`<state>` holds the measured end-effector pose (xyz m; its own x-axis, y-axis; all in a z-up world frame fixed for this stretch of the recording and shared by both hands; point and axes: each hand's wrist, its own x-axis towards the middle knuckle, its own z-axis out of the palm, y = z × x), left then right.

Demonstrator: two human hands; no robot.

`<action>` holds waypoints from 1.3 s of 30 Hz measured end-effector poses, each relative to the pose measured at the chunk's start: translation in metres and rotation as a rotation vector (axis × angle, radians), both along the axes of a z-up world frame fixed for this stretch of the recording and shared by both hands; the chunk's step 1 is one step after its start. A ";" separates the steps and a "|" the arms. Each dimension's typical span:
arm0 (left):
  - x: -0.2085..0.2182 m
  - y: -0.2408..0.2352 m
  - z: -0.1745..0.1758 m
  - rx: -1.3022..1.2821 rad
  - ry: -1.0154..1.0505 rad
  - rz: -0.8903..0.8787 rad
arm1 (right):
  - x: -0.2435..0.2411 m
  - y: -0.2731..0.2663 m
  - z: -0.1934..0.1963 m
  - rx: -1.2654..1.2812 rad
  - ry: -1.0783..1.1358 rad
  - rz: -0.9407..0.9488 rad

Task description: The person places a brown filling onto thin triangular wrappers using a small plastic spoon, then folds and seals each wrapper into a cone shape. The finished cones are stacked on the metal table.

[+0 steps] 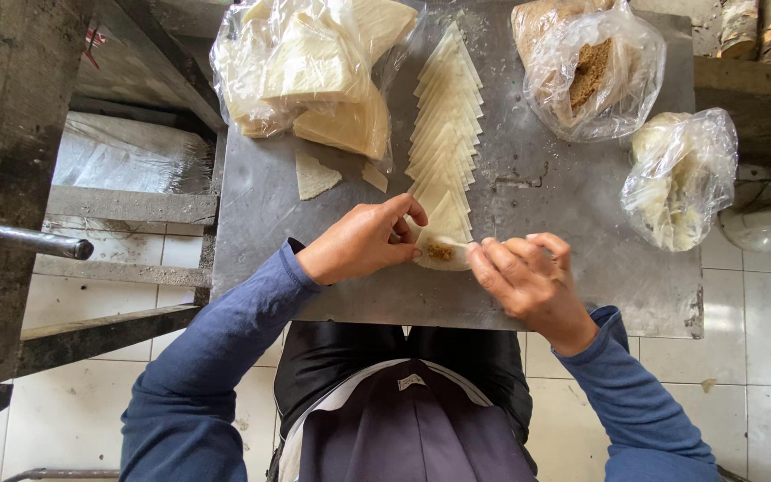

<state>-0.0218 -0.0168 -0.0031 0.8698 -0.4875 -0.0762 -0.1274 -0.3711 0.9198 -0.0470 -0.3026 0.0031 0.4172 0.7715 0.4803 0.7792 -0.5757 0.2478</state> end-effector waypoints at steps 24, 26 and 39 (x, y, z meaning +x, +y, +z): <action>-0.002 -0.004 0.006 -0.091 0.083 -0.005 | 0.096 -0.051 0.005 0.237 0.700 0.071; 0.000 -0.004 0.006 -0.086 0.076 -0.008 | 0.083 -0.032 0.011 0.202 0.959 0.235; -0.003 -0.008 -0.008 -0.070 -0.300 -0.083 | 0.054 -0.001 0.005 0.084 0.787 0.315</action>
